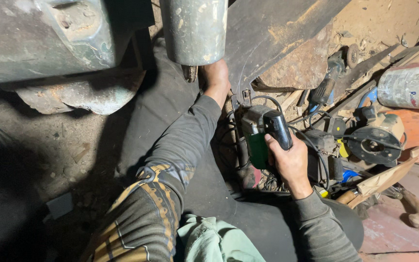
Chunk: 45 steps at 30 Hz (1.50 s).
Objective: The person sits on the ground holding a wooden plank on their lap and cuts along a chalk line with a jigsaw, steadying the board with the other hand. After cutting, they set the plank aside and unplug the jigsaw's power cord from the extension.
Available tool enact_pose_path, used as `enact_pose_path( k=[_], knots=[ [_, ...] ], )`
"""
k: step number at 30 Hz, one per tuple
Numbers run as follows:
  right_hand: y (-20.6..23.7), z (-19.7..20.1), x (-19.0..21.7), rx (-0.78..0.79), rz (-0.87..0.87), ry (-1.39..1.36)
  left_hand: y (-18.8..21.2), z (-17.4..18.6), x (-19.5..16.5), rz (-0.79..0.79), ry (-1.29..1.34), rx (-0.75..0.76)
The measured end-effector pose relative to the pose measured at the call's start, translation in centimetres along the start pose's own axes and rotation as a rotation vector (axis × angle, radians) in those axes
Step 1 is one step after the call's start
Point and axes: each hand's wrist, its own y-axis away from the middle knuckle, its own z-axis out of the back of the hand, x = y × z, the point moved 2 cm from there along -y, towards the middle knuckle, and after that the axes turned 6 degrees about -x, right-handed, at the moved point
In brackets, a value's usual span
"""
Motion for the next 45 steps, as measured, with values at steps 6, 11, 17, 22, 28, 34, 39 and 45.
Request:
enact_pose_path(
  k=[6,11,17,22,28,34,39,45],
  knots=[
    [-0.2,-0.3,0.4,0.012,-0.028,-0.014,0.0,0.0,0.1,0.016,-0.002,0.004],
    [-0.4,-0.3,0.6,0.013,0.012,0.024,-0.1,0.0,0.2,0.03,0.003,0.008],
    [-0.7,-0.5,0.5,0.029,-0.033,-0.007,-0.2,0.0,0.3,0.043,0.009,0.017],
    [-0.8,-0.5,0.6,0.024,-0.027,-0.007,-0.2,0.1,0.2,0.051,0.012,0.022],
    [-0.9,-0.8,1.0,0.023,-0.033,-0.042,-0.1,0.0,0.1,0.064,0.014,0.028],
    [-1.1,-0.9,1.5,0.009,-0.014,-0.038,0.2,0.1,0.1,0.077,0.019,0.031],
    [-1.2,-1.0,1.5,0.009,-0.019,-0.062,0.4,0.3,0.2,0.083,0.022,0.033],
    [-1.3,-1.1,1.6,-0.005,-0.01,-0.017,0.3,0.5,0.7,0.09,0.022,0.03]
  ],
)
